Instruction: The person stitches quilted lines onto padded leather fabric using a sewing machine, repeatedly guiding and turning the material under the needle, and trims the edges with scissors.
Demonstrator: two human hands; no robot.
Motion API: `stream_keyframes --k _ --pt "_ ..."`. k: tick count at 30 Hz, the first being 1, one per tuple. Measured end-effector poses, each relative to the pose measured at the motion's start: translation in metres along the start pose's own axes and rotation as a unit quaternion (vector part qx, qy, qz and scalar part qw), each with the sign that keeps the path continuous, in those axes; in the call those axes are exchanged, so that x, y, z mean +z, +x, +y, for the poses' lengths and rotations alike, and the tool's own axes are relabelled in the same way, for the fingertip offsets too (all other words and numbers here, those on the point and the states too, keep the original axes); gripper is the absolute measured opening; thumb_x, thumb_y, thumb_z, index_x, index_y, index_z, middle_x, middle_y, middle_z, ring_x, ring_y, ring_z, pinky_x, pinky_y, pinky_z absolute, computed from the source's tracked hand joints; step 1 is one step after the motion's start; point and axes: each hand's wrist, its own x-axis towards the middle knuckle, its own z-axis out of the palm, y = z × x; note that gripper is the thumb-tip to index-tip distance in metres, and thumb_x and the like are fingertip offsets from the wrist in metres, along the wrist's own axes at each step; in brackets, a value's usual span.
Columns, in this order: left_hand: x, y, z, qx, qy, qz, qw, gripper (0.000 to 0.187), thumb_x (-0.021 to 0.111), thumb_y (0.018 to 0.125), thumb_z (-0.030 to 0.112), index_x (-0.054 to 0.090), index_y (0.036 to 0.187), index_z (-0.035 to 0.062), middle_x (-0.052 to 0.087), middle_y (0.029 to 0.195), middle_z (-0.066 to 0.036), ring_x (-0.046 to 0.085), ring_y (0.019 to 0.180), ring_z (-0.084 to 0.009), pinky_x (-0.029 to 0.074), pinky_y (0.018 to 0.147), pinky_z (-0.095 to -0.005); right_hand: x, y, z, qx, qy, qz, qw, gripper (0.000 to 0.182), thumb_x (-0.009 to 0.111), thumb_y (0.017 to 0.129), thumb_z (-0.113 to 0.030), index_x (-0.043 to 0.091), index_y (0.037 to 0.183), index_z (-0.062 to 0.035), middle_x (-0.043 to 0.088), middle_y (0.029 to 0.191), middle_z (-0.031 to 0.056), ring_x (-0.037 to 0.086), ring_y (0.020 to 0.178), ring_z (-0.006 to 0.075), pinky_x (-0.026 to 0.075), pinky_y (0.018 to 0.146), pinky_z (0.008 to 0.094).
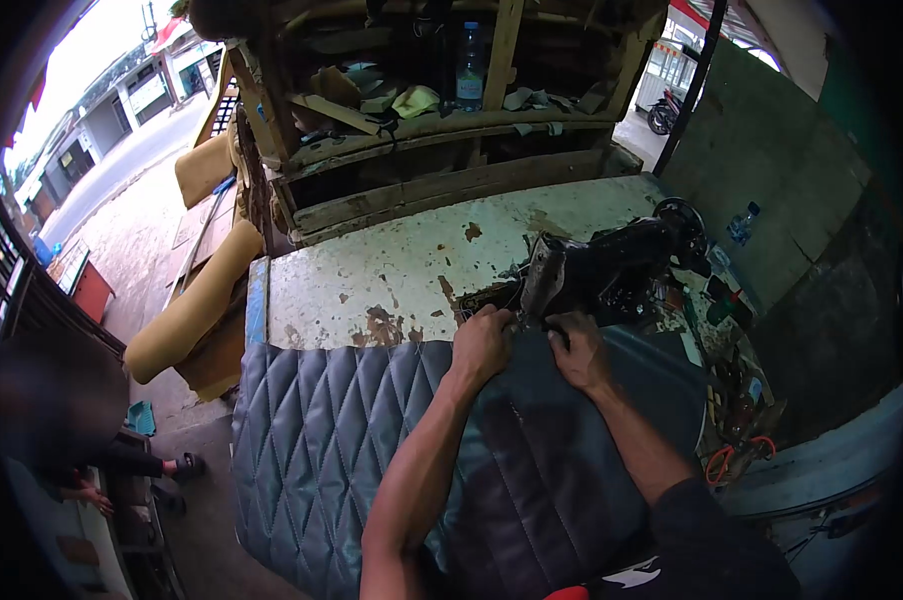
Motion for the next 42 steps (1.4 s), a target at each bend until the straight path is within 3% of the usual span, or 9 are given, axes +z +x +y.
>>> stream_keyframes --k 7,34,42 --pt "0.0 0.0005 -0.0023 0.007 -0.014 0.001 1.0 0.015 0.069 0.092 0.018 0.074 0.098 0.0062 0.066 0.092 -0.016 0.067 0.089 -0.0394 0.053 0.08 -0.0489 0.0032 -0.0054 0.0013 -0.017 0.001 0.009 1.0 0.019 0.068 0.089 -0.009 0.074 0.106 -0.003 0.07 0.104 0.0132 0.063 0.099 0.0349 0.051 0.091 0.045" --pt "0.0005 0.0015 -0.0033 0.002 -0.013 -0.004 1.0 0.015 0.068 0.092 0.02 0.073 0.097 0.0063 0.066 0.092 -0.015 0.068 0.089 -0.0387 0.053 0.079 -0.0497 -0.0004 -0.0046 -0.0029 0.001 -0.009 -0.006 1.0 0.019 0.068 0.091 -0.009 0.075 0.108 -0.004 0.07 0.105 0.0118 0.063 0.1 0.0322 0.051 0.091 0.0419" --pt "-0.0012 0.0019 -0.0025 -0.007 -0.018 -0.014 1.0 0.015 0.068 0.093 0.019 0.073 0.098 0.0059 0.066 0.093 -0.016 0.067 0.091 -0.0387 0.053 0.08 -0.0491 0.0001 -0.0039 -0.0039 0.008 0.01 -0.003 1.0 0.019 0.068 0.089 -0.009 0.075 0.105 -0.0028 0.07 0.104 0.0119 0.063 0.099 0.0345 0.05 0.091 0.0441"
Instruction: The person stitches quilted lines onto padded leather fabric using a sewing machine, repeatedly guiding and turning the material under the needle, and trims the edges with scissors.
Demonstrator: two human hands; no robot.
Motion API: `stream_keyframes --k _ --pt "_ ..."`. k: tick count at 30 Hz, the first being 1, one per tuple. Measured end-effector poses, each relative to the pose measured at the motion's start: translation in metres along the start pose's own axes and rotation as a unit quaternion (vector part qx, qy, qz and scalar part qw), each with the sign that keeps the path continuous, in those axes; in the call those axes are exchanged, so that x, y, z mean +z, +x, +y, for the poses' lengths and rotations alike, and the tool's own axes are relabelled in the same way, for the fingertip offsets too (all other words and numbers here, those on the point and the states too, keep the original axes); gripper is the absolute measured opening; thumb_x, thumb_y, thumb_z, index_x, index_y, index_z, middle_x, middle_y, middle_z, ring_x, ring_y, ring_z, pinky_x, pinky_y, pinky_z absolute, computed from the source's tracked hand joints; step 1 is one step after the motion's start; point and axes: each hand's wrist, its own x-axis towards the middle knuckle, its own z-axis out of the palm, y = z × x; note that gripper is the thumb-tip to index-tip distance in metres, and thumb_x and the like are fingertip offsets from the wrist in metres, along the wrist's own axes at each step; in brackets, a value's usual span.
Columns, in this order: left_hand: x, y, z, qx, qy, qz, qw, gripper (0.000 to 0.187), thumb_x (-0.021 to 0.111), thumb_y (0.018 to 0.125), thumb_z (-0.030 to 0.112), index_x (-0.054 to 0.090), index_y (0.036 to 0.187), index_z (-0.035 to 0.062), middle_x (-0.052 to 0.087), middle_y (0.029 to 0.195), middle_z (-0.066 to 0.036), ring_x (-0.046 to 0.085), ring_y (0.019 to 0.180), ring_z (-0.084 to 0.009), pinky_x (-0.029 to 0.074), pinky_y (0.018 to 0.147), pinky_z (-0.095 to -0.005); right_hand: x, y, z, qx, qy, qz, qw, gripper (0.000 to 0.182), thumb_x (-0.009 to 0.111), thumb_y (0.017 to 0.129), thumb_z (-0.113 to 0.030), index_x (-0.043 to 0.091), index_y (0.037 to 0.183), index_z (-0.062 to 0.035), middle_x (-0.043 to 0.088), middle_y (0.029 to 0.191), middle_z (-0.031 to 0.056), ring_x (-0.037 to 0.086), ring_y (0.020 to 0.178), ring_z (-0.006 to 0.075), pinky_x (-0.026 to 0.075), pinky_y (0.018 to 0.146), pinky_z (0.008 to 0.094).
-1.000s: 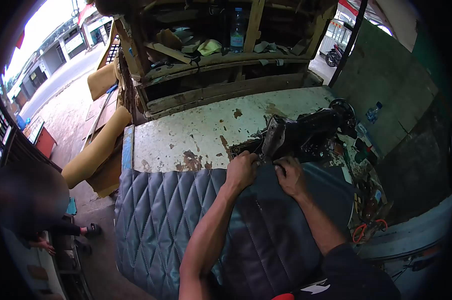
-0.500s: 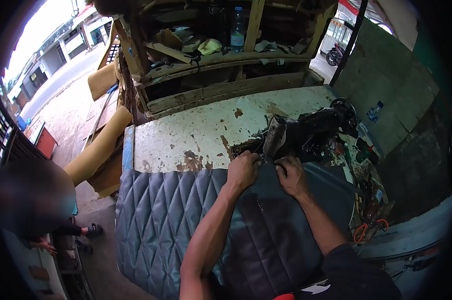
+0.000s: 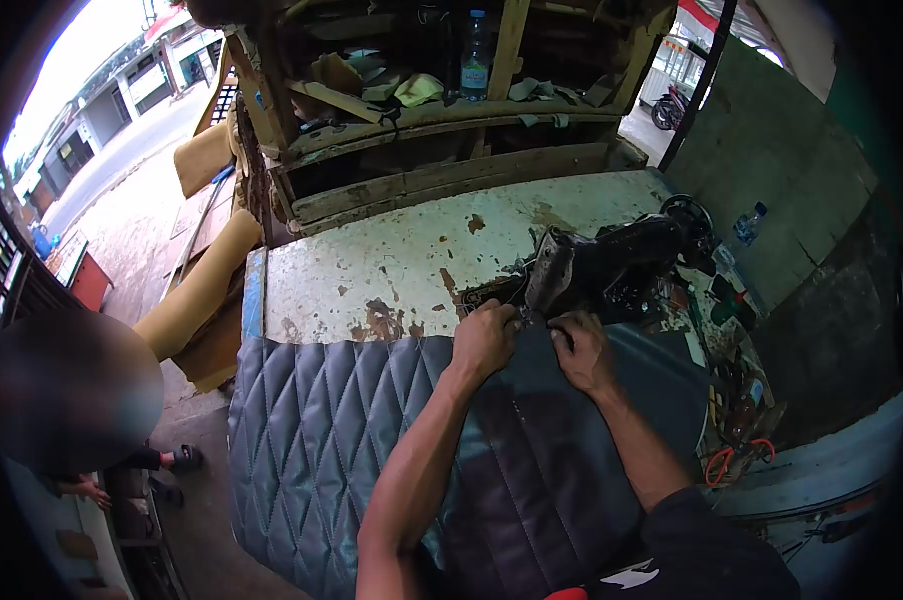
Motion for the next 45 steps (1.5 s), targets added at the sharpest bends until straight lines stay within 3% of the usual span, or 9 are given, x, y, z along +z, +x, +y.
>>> stream_keyframes --k 29,32,34,38,40,45 --pt "0.001 0.0 0.006 -0.008 0.025 0.002 1.0 0.017 0.067 0.094 0.022 0.074 0.101 0.0084 0.067 0.095 -0.013 0.068 0.092 -0.0381 0.055 0.079 -0.0499 0.004 0.004 0.003 -0.009 -0.005 0.003 1.0 0.019 0.068 0.089 -0.008 0.075 0.106 -0.0026 0.07 0.104 0.0131 0.063 0.1 0.0352 0.051 0.091 0.0451" --pt "0.003 0.001 0.005 -0.004 0.034 0.006 0.999 0.016 0.067 0.094 0.022 0.074 0.101 0.0087 0.067 0.095 -0.013 0.068 0.092 -0.0382 0.055 0.079 -0.0499 0.006 0.015 0.009 0.003 0.017 -0.009 1.0 0.021 0.071 0.089 -0.012 0.075 0.106 -0.002 0.071 0.103 0.0135 0.063 0.102 0.0362 0.05 0.092 0.0457" --pt "0.005 0.002 0.004 -0.001 0.034 0.006 0.999 0.016 0.067 0.094 0.022 0.074 0.101 0.0086 0.067 0.096 -0.013 0.068 0.092 -0.0382 0.055 0.079 -0.05 0.009 0.026 0.006 0.066 0.01 -0.064 0.996 0.023 0.074 0.087 -0.017 0.074 0.103 -0.0008 0.071 0.1 0.0154 0.063 0.104 0.0375 0.049 0.093 0.0465" --pt "0.002 0.0 0.009 -0.011 0.043 0.006 0.999 0.017 0.067 0.094 0.022 0.073 0.1 0.0082 0.067 0.096 -0.014 0.068 0.093 -0.0384 0.054 0.079 -0.0505 0.022 0.028 0.005 0.06 0.022 -0.067 0.996 0.024 0.075 0.087 -0.021 0.074 0.097 0.0003 0.07 0.096 0.0178 0.063 0.102 0.0391 0.048 0.093 0.0474" --pt "-0.001 0.001 0.008 -0.013 0.04 0.008 0.999 0.017 0.067 0.093 0.022 0.073 0.099 0.0078 0.066 0.097 -0.014 0.068 0.093 -0.0389 0.054 0.08 -0.0508 0.028 0.023 0.014 0.016 0.052 -0.009 0.998 0.022 0.074 0.088 -0.023 0.074 0.091 -0.0007 0.071 0.096 0.018 0.064 0.099 0.039 0.048 0.092 0.0473" --pt "0.002 -0.001 0.005 0.016 0.055 0.012 0.998 0.017 0.065 0.094 0.021 0.072 0.102 0.007 0.067 0.099 -0.016 0.068 0.093 -0.0406 0.055 0.08 -0.0516 0.032 0.026 0.02 0.009 0.032 -0.039 0.999 0.023 0.075 0.086 -0.026 0.077 0.092 -0.0037 0.073 0.099 0.0163 0.065 0.097 0.0378 0.05 0.091 0.0477"
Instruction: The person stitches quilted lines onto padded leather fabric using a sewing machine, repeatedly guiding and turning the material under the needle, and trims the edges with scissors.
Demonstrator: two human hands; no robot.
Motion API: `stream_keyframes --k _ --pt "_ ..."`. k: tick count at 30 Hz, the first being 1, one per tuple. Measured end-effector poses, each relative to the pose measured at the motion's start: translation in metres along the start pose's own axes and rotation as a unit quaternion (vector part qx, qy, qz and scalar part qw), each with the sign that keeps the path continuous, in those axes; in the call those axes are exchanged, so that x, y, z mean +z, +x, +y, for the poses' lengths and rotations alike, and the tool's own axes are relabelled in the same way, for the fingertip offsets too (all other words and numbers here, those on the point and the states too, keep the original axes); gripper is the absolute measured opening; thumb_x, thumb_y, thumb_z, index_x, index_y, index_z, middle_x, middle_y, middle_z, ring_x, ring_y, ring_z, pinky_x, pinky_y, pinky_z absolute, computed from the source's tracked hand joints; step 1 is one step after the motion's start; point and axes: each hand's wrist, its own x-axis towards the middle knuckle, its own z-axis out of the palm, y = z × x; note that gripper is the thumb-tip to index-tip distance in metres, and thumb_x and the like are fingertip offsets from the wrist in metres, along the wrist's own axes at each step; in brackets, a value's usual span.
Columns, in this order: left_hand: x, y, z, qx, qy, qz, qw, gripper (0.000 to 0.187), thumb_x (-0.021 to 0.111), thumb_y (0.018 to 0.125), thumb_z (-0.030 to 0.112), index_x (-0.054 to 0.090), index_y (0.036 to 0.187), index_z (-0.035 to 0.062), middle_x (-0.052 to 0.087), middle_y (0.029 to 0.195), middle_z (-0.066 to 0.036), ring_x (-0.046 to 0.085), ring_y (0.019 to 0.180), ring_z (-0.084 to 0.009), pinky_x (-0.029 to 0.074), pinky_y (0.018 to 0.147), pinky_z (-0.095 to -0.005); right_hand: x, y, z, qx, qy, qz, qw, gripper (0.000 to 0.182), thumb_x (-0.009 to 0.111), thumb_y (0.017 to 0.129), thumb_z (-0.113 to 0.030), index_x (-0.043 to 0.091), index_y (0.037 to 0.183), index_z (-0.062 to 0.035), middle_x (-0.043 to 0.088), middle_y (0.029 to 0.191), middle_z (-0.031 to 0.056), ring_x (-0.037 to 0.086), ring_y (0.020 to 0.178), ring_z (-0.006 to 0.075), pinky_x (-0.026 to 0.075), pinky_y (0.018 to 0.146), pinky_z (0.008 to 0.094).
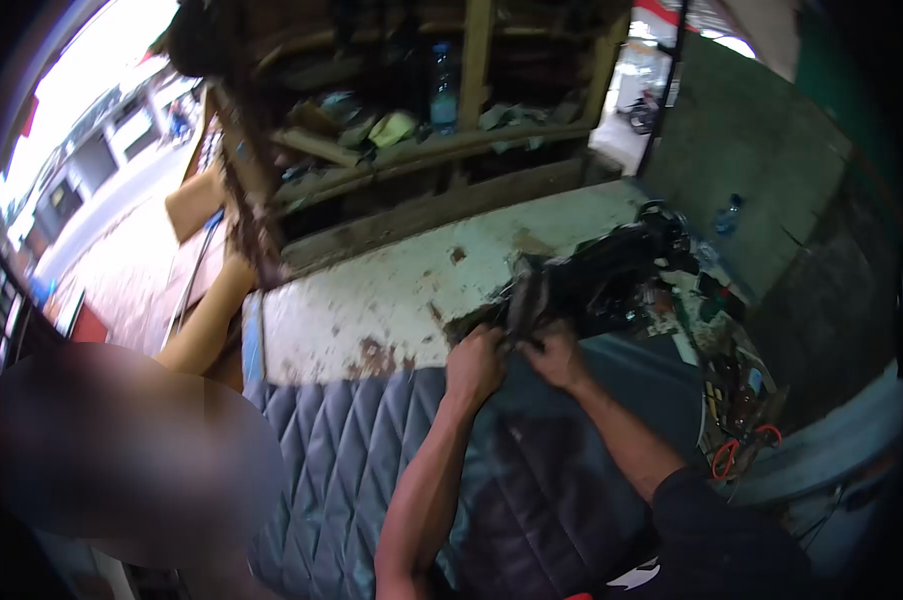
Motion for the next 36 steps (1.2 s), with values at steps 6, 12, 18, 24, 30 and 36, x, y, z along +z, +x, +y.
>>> stream_keyframes --k 6,12,18,24,30,36 --pt "-0.001 0.003 0.002 -0.001 0.016 -0.003 1.0 0.016 0.068 0.094 0.023 0.073 0.101 0.009 0.067 0.097 -0.015 0.069 0.09 -0.0401 0.055 0.077 -0.0507 0.001 -0.002 -0.009 0.024 -0.011 0.033 0.999 0.024 0.074 0.086 -0.032 0.08 0.095 -0.0099 0.074 0.1 0.0136 0.067 0.098 0.035 0.052 0.09 0.0474" --pt "0.003 0.003 -0.003 0.0 0.006 0.01 1.0 0.018 0.068 0.094 0.024 0.072 0.1 0.0069 0.068 0.097 -0.016 0.069 0.091 -0.0406 0.055 0.077 -0.0507 -0.005 -0.002 -0.013 0.024 0.022 0.055 0.998 0.021 0.077 0.086 -0.03 0.079 0.089 -0.0086 0.074 0.093 0.0119 0.068 0.092 0.0332 0.053 0.086 0.0437" --pt "0.002 0.001 -0.002 -0.011 -0.005 0.016 1.0 0.019 0.069 0.093 0.022 0.073 0.1 0.0053 0.068 0.096 -0.018 0.069 0.091 -0.0405 0.054 0.079 -0.0501 -0.009 -0.003 -0.006 0.034 0.088 0.059 0.994 0.018 0.08 0.083 -0.023 0.078 0.088 -0.0061 0.074 0.094 0.0115 0.068 0.091 0.0302 0.053 0.082 0.041" --pt "0.003 0.003 -0.005 0.024 -0.002 0.018 1.0 0.018 0.071 0.09 0.018 0.074 0.101 0.0031 0.069 0.096 -0.018 0.068 0.092 -0.0396 0.054 0.082 -0.0486 -0.015 -0.001 -0.004 0.064 0.162 0.07 0.982 0.018 0.077 0.084 -0.021 0.078 0.09 -0.0042 0.071 0.089 0.0098 0.067 0.085 0.024 0.051 0.077 0.0361" --pt "0.001 -0.005 0.005 0.1 0.034 0.099 0.989 0.016 0.072 0.087 0.011 0.073 0.101 0.0036 0.07 0.101 -0.014 0.066 0.1 -0.0344 0.051 0.088 -0.0458 -0.022 0.0 0.009 0.239 0.43 0.092 0.866 0.018 0.075 0.09 -0.019 0.077 0.099 -0.0031 0.071 0.094 0.0023 0.063 0.08 0.0115 0.049 0.074 0.0278" --pt "-0.028 0.001 0.038 0.192 -0.01 0.191 0.962 0.016 0.072 0.086 0.007 0.072 0.102 0.0046 0.071 0.102 -0.011 0.067 0.099 -0.0322 0.051 0.089 -0.0434 -0.064 -0.011 -0.002 0.236 0.613 0.035 0.753 0.019 0.071 0.097 -0.018 0.073 0.112 -0.0065 0.074 0.108 0.0049 0.071 0.097 0.0158 0.055 0.083 0.0308"
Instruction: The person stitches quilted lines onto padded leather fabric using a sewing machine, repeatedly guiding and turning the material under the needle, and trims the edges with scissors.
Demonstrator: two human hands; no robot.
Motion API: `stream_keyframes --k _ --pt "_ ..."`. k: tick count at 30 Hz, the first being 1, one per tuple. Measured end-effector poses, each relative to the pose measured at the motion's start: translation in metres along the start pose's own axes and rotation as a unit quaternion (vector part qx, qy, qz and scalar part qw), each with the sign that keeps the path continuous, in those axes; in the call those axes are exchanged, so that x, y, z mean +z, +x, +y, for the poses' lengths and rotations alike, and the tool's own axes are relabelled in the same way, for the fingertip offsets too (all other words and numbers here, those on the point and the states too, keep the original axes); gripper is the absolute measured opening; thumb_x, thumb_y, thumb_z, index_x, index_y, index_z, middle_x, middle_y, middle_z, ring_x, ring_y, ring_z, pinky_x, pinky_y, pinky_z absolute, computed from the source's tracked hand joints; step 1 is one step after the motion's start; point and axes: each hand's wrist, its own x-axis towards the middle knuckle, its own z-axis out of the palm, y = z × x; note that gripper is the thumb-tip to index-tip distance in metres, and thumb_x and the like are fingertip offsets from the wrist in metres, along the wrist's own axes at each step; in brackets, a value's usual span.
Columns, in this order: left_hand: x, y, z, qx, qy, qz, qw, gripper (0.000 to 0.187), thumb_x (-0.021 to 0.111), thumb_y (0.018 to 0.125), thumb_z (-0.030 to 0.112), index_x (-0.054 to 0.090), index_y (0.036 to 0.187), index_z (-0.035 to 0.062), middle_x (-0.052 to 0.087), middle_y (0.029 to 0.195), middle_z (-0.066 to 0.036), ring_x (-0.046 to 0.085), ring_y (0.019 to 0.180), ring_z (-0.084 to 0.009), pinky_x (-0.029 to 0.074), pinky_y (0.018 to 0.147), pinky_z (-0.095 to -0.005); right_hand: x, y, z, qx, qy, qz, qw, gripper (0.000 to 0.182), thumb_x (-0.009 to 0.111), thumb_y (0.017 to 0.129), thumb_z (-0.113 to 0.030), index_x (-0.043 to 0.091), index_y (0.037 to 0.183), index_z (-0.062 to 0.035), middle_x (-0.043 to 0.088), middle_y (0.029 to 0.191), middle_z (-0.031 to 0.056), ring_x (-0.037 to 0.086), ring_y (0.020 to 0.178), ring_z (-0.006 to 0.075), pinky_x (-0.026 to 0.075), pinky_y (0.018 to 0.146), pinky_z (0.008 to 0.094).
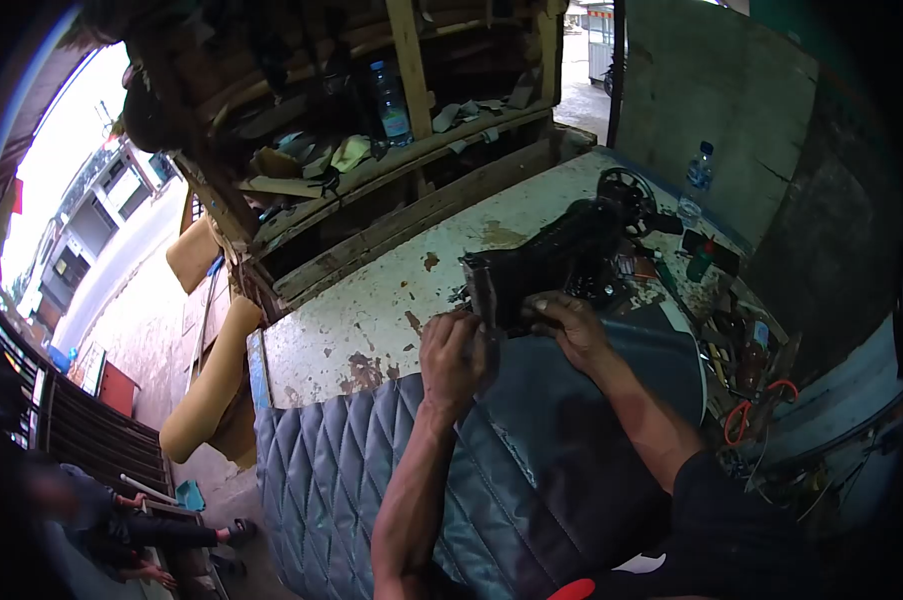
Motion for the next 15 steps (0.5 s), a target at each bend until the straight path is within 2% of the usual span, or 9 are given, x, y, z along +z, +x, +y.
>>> stream_keyframes --k 3,5,6,7,9,10,12,13,15 --pt "-0.003 0.007 0.013 -0.065 0.04 -0.046 0.996 0.013 0.07 0.089 0.012 0.072 0.099 0.0039 0.071 0.094 -0.014 0.069 0.094 -0.0343 0.052 0.089 -0.0433 0.001 -0.013 -0.006 0.025 0.042 -0.064 0.997 0.019 0.067 0.1 -0.017 0.069 0.115 -0.0064 0.075 0.111 0.0068 0.071 0.102 0.0173 0.055 0.084 0.0309" --pt "-0.007 -0.007 0.014 -0.115 0.086 -0.203 0.968 0.015 0.067 0.092 0.017 0.072 0.095 0.0027 0.071 0.089 -0.016 0.069 0.091 -0.0359 0.053 0.09 -0.0429 -0.002 -0.021 -0.008 0.045 0.056 -0.078 0.994 0.015 0.064 0.101 -0.015 0.066 0.115 -0.0077 0.076 0.107 0.0077 0.072 0.099 0.0172 0.055 0.083 0.0307" --pt "-0.017 -0.009 0.032 -0.145 0.102 -0.269 0.947 0.022 0.064 0.093 0.02 0.07 0.102 0.001 0.07 0.101 -0.02 0.067 0.1 -0.0388 0.051 0.097 -0.0467 -0.006 -0.023 -0.007 0.057 0.025 -0.1 0.993 0.013 0.063 0.102 -0.015 0.066 0.113 -0.0079 0.076 0.103 0.0081 0.072 0.095 0.017 0.055 0.081 0.0306" --pt "-0.016 -0.02 0.038 -0.146 0.11 -0.272 0.945 0.022 0.064 0.093 0.02 0.07 0.102 0.001 0.07 0.101 -0.02 0.067 0.1 -0.0388 0.051 0.097 -0.0467 -0.009 -0.023 -0.004 0.068 -0.006 -0.121 0.99 0.011 0.063 0.102 -0.014 0.065 0.112 -0.0081 0.076 0.1 0.0085 0.072 0.092 0.0167 0.055 0.08 0.0305" --pt "-0.008 -0.047 0.049 -0.116 0.112 -0.245 0.956 0.033 0.063 0.094 0.021 0.066 0.12 0.0002 0.065 0.124 -0.025 0.061 0.121 -0.0433 0.044 0.11 -0.052 -0.007 -0.03 0.004 0.071 -0.046 -0.147 0.986 0.011 0.062 0.103 -0.015 0.064 0.111 -0.0076 0.076 0.097 0.008 0.072 0.089 0.0154 0.055 0.078 0.0296" --pt "-0.002 -0.053 0.05 -0.116 0.116 -0.25 0.954 0.033 0.063 0.094 0.021 0.066 0.12 0.0002 0.065 0.124 -0.025 0.061 0.121 -0.0433 0.044 0.11 -0.052 -0.006 -0.032 0.006 0.072 -0.095 -0.168 0.979 0.01 0.061 0.104 -0.016 0.063 0.109 -0.0071 0.075 0.094 0.0075 0.071 0.086 0.0141 0.055 0.076 0.0288" --pt "0.006 -0.063 0.05 -0.128 0.141 -0.223 0.956 0.045 0.061 0.095 0.021 0.06 0.135 0.0006 0.055 0.142 -0.028 0.05 0.137 -0.0455 0.035 0.118 -0.0564 -0.004 -0.035 0.009 0.065 -0.139 -0.174 0.973 0.012 0.061 0.105 -0.017 0.063 0.11 -0.0063 0.075 0.093 0.0071 0.071 0.086 0.0133 0.054 0.075 0.0282" --pt "0.007 -0.065 0.046 -0.13 0.143 -0.229 0.954 0.045 0.061 0.095 0.021 0.06 0.135 0.0006 0.055 0.142 -0.028 0.05 0.137 -0.0455 0.035 0.118 -0.0564 -0.003 -0.036 0.008 0.054 -0.191 -0.181 0.963 0.014 0.06 0.105 -0.018 0.062 0.11 -0.0055 0.075 0.093 0.0067 0.071 0.086 0.0125 0.054 0.074 0.0276" --pt "0.012 -0.055 0.043 -0.137 0.115 -0.251 0.951 0.048 0.061 0.095 0.021 0.059 0.138 -0.0002 0.054 0.144 -0.03 0.047 0.141 -0.0459 0.032 0.121 -0.0573 -0.003 -0.039 0.003 0.079 -0.184 -0.191 0.961 0.016 0.06 0.106 -0.019 0.061 0.112 -0.0045 0.074 0.093 0.0058 0.07 0.088 0.0115 0.053 0.074 0.0277"
